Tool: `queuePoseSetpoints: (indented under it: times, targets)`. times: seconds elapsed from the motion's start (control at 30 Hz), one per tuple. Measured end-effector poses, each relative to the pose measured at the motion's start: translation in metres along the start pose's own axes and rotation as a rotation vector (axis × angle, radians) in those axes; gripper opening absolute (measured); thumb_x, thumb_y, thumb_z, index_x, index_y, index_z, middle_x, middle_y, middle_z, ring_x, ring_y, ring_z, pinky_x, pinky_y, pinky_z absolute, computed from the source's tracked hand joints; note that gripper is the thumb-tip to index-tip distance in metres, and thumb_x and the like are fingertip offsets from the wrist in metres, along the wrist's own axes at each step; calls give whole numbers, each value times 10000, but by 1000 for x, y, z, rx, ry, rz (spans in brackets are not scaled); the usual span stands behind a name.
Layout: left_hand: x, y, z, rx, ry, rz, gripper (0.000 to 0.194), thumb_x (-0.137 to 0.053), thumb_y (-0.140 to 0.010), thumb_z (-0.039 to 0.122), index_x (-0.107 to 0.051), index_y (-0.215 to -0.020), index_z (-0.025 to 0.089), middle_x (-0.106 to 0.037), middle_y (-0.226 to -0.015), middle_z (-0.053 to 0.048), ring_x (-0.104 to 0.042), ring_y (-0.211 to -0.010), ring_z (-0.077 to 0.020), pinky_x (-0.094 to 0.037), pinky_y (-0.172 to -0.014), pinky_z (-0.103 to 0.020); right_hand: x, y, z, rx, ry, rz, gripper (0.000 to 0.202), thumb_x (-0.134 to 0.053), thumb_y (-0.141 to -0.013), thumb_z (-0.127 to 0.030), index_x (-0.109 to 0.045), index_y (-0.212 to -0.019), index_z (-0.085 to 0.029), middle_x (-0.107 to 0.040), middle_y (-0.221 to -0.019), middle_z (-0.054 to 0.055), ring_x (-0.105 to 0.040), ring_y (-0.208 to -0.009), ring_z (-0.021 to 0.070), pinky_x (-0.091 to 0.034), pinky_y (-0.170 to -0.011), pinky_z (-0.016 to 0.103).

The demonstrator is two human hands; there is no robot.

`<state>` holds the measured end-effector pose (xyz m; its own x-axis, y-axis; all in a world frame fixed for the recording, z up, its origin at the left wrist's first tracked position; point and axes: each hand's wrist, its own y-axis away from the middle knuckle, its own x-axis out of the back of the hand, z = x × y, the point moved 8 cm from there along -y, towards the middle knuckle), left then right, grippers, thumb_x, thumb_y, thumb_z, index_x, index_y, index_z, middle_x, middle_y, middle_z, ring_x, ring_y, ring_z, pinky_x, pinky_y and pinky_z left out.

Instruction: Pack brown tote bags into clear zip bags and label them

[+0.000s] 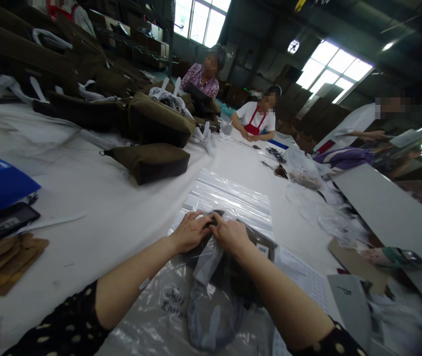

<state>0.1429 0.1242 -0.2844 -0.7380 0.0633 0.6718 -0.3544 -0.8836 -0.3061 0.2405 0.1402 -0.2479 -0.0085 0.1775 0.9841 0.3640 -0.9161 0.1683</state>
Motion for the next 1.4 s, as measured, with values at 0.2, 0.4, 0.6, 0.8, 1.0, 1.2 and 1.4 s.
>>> queuePoseSetpoints:
  times: [0.2, 0.4, 0.6, 0.8, 1.0, 1.2, 1.4]
  targets:
    - [11, -15, -18, 242, 437, 166, 210, -612, -734, 324, -636, -928, 247, -592, -1204, -11, -417, -1195, -226, -210, -1074, -416, 14, 3, 8, -8, 95, 30, 469, -405, -890, -467, -454, -1263, -186, -673, -816, 140, -645, -779, 299, -448, -673, 385]
    - [44, -18, -78, 757, 668, 532, 425, -192, -930, 373, -516, -1098, 156, -612, -1089, -122, -584, -876, -179, -463, -783, -377, 54, 61, -69, 578, -296, 412, 177, -477, -879, -242, -614, -982, -198, -633, -864, 79, -584, -811, 192, -465, -732, 310]
    - [47, -2, -71, 985, 843, 670, 376, -415, -889, 451, -539, -1060, 140, -603, -955, -63, -580, -768, -151, -479, -708, -342, 61, 115, -128, 968, -500, 530, 228, -448, -883, -132, -585, -1055, -193, -643, -944, 79, -576, -880, 171, -490, -782, 320]
    - [31, 1, -46, 1008, 859, 682, 333, -453, -882, 418, -562, -1018, 135, -603, -965, -62, -581, -828, -164, -479, -754, -366, 67, 125, -137, 1091, -383, 457, 270, -403, -918, -155, -543, -1149, -149, -641, -1042, 95, -533, -1011, 200, -460, -833, 353]
    - [18, 3, -44, 1017, 774, 615, 309, -484, -875, 391, -565, -1032, 138, -600, -1008, -70, -586, -868, -172, -491, -772, -377, 71, 128, -133, 1013, -354, 423, 199, -469, -903, -241, -638, -986, -178, -666, -865, 66, -527, -860, 194, -428, -808, 351]
    - [10, 13, -41, 1035, 635, 514, 294, -498, -872, 364, -562, -1057, 144, -589, -1052, -74, -582, -904, -183, -495, -788, -385, 74, 132, -135, 1004, -257, 353, 166, -520, -864, -210, -677, -839, -163, -652, -789, 65, -508, -806, 196, -407, -781, 339]
    - [13, 16, -29, 1016, 504, 436, 291, -517, -864, 346, -560, -1067, 141, -581, -1078, -76, -574, -944, -198, -488, -812, -403, 76, 134, -135, 1074, -259, 259, 183, -518, -864, -185, -664, -760, -150, -638, -740, 67, -519, -735, 171, -407, -758, 314]
